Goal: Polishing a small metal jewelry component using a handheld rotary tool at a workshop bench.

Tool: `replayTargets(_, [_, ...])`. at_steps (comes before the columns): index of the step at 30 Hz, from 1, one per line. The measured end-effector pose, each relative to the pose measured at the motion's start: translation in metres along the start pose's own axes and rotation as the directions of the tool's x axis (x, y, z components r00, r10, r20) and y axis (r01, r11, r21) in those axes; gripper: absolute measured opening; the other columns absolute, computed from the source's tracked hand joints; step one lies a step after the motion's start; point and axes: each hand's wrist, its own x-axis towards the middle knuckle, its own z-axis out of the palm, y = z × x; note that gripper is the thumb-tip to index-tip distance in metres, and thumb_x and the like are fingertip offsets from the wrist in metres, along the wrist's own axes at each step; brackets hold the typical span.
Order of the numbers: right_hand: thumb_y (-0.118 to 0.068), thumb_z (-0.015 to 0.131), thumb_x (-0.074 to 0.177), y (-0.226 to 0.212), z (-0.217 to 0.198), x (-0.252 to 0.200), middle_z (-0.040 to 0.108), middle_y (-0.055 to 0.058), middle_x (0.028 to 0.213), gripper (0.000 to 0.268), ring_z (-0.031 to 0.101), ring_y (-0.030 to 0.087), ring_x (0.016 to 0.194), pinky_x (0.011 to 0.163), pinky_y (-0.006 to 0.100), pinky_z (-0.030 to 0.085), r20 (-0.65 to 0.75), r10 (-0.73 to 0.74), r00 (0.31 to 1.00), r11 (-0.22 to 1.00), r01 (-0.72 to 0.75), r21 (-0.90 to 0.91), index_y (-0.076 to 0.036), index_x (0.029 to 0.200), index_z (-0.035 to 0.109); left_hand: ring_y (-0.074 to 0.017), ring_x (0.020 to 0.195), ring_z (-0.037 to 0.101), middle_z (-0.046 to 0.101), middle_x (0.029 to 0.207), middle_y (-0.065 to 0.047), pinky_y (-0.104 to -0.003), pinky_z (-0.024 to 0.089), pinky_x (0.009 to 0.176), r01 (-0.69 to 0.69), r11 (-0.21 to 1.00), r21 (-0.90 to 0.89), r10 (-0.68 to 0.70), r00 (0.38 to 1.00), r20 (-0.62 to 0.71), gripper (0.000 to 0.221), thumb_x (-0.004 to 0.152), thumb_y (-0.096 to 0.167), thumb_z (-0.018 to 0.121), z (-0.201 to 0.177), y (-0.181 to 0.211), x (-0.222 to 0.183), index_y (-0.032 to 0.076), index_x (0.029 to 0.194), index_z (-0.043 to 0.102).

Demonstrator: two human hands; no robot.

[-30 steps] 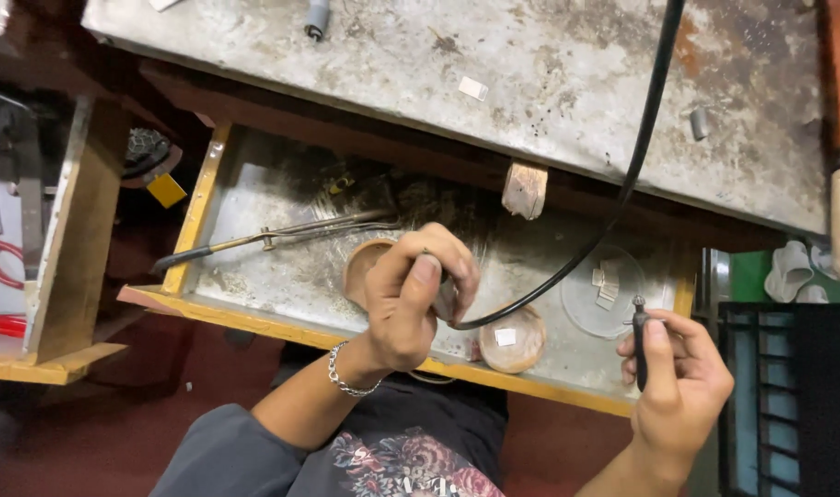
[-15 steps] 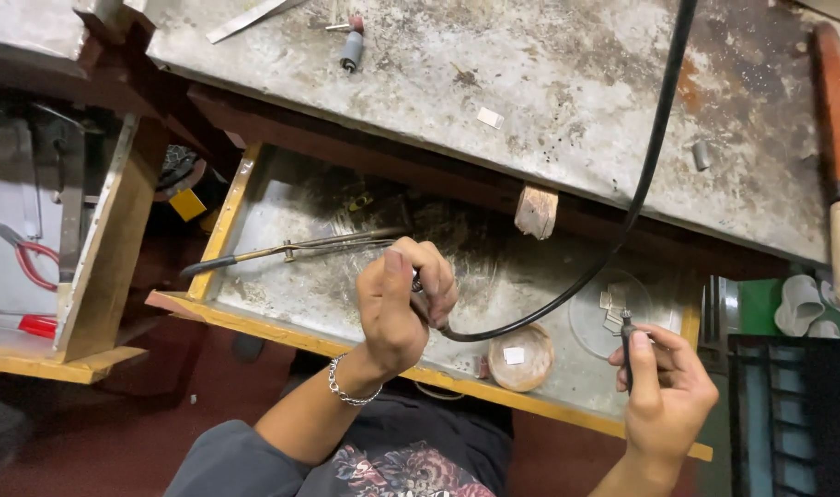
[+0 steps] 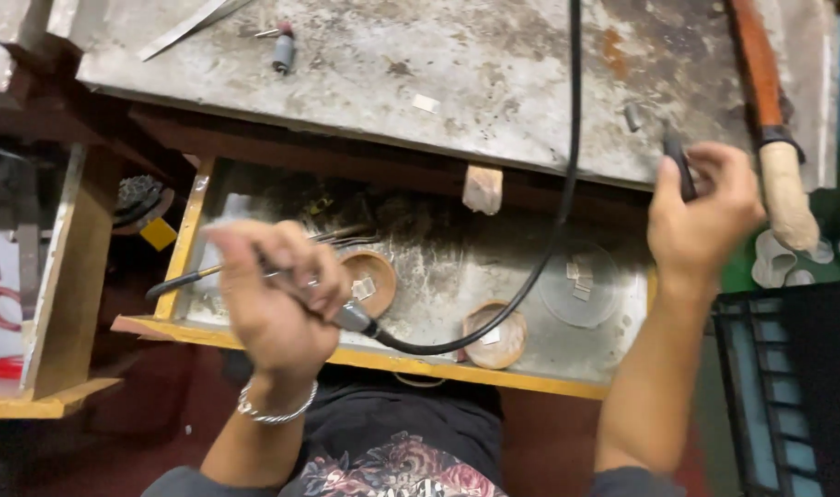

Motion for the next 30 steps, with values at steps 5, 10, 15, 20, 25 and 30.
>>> replayTargets(5, [-0.005,0.085,0.097,0.039,0.022,0.008,0.075,0.013,0.096,0.016,0.067,0.032,0.090,0.078,0.044,0.052,0.061,-0.060,0.996,0.986,0.069,-0.151,-0.002,0.109,0.075,-0.0088,0.041,0.033,0.036,0.063,0.002,-0.021,0.026,0.032,-0.025,0.999,0.028,0.026,0.999,-0.044,0.040,0.106,0.048,0.040,0.005,0.009,-0.004,0.017,0.084,0.052])
replayTargets(10, [-0.008,0.086,0.100,0.038,0.019,0.004,0.076,0.012,0.100,0.015,0.065,0.035,0.091,0.076,0.048,0.048,0.064,-0.063,0.996,0.979,0.074,-0.188,-0.003,0.112,0.077,-0.0072,0.043,0.040,0.042,0.065,0.003,-0.018,0.031,0.033,-0.029,1.000,-0.008,0.030,0.999,0.038,0.042,0.109,0.045,0.036,0.004,-0.004,-0.004,0.015,0.087,0.055])
replayTargets(15, [-0.007,0.082,0.100,0.049,0.015,-0.001,0.077,0.017,0.106,0.019,0.064,0.041,0.095,0.082,0.050,0.049,0.093,-0.115,0.989,0.968,0.132,-0.212,-0.001,0.117,0.078,-0.0160,0.045,0.044,0.043,0.066,-0.006,-0.028,0.031,0.036,0.123,0.942,-0.312,-0.083,0.987,0.138,0.041,0.108,0.037,0.037,0.013,-0.017,-0.003,0.007,0.085,0.052])
replayTargets(20, [0.015,0.070,0.113,-0.031,-0.026,-0.006,0.066,0.030,0.124,0.019,0.063,0.044,0.112,0.103,0.049,0.049,0.028,-0.094,0.995,0.992,0.091,0.090,0.015,0.132,0.065,-0.0121,0.046,0.040,0.050,0.066,-0.004,-0.027,0.030,0.037,0.143,0.972,-0.186,-0.106,0.975,0.197,0.041,0.102,0.040,0.034,0.015,-0.025,-0.009,0.007,0.088,0.055])
replayTargets(25, [0.024,0.072,0.120,-0.153,-0.075,-0.035,0.062,0.042,0.130,0.018,0.062,0.051,0.121,0.112,0.052,0.051,0.044,-0.088,0.995,0.919,0.064,0.390,0.028,0.134,0.061,-0.0144,0.051,0.041,0.051,0.064,-0.010,-0.027,0.029,0.043,0.153,0.987,0.052,-0.160,0.973,0.169,0.034,0.095,0.034,0.038,0.026,-0.030,-0.021,0.004,0.087,0.053])
replayTargets(30, [0.008,0.083,0.087,-0.213,-0.093,-0.044,0.072,0.022,0.111,0.016,0.073,0.025,0.091,0.080,0.028,0.058,0.263,-0.144,0.954,0.906,0.021,0.423,0.002,0.098,0.071,-0.0103,0.053,0.043,0.049,0.068,-0.002,-0.022,0.028,0.045,0.133,0.952,0.276,-0.189,0.963,0.190,0.043,0.092,0.044,0.038,0.031,-0.031,-0.026,0.005,0.084,0.055])
